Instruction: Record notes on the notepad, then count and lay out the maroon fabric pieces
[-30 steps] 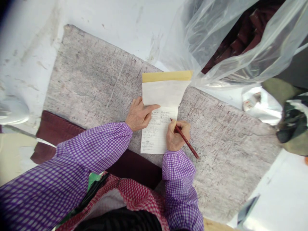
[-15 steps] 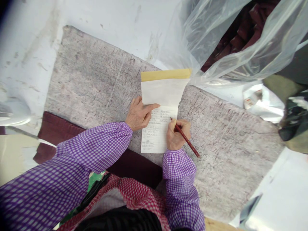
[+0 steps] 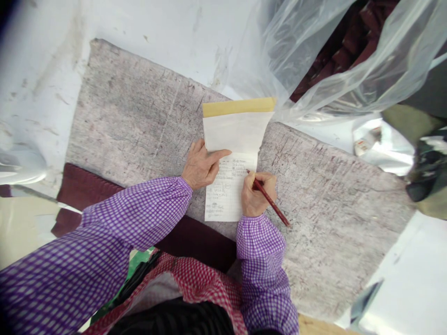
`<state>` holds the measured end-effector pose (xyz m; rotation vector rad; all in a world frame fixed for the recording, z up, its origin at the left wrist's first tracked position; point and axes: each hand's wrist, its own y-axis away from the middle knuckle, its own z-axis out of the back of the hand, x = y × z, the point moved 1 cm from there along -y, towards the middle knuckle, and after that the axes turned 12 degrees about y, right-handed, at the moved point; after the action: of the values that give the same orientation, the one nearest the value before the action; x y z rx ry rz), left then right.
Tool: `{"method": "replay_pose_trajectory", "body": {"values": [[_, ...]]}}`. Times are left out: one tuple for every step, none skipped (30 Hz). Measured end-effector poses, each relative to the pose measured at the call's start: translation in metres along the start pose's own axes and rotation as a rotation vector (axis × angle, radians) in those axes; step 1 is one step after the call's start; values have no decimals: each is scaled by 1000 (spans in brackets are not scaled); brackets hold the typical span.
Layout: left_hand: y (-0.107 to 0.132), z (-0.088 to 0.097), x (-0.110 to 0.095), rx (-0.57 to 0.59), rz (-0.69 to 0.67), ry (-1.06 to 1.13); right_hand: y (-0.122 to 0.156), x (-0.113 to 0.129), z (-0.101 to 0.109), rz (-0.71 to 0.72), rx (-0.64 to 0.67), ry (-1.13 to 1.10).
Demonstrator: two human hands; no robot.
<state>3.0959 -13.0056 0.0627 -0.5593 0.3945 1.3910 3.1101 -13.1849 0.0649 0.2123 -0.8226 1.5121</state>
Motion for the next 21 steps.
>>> {"method": "replay_pose_trajectory", "body": {"values": [[0,0,0,-3,0,-2,0,0,0,-4,4,7],[0,-1,0,-4,1,-1,0,0,0,-7,6,10],[0,-1,0,-2,3,2,0,1,0,-8,6,9],[0,-1,0,0,6,7,0,1,1,-7,4,6],[0,0,0,5,9,14,-1,2,1,-2,-1,0],[0,0,0,9,12,20,-1,3,1,2,-6,-8],[-1,0,-1,13,14,24,-1,4,2,4,-11,-15],[-1,1,-1,15,16,26,-2,4,2,5,-12,-19],[-1,1,-1,17,18,25,-2,4,2,3,-9,-20],[0,1,-1,19,19,23,-2,4,2,-1,-5,-18],[0,1,-1,19,20,20,-2,4,1,-7,1,-14],[0,1,-1,18,20,17,-1,3,1,-13,7,-9],[0,1,-1,17,19,14,-1,3,1,-16,10,-7],[0,1,-1,15,17,10,-1,2,1,-19,6,-12],[0,0,-1,13,16,7,-1,2,1,-19,-4,-25],[0,0,-1,13,15,4,0,2,2,-15,-16,-44],[0,0,0,11,14,2,0,2,3,-7,-22,-65],[1,0,0,8,12,-1,0,2,3,3,-20,-82],[1,-1,0,4,9,-3,0,2,4,16,-3,-91],[1,-1,0,-2,5,-4,1,2,5,34,25,-89],[1,-1,0,-7,1,-5,1,2,6,54,57,-79]]}}
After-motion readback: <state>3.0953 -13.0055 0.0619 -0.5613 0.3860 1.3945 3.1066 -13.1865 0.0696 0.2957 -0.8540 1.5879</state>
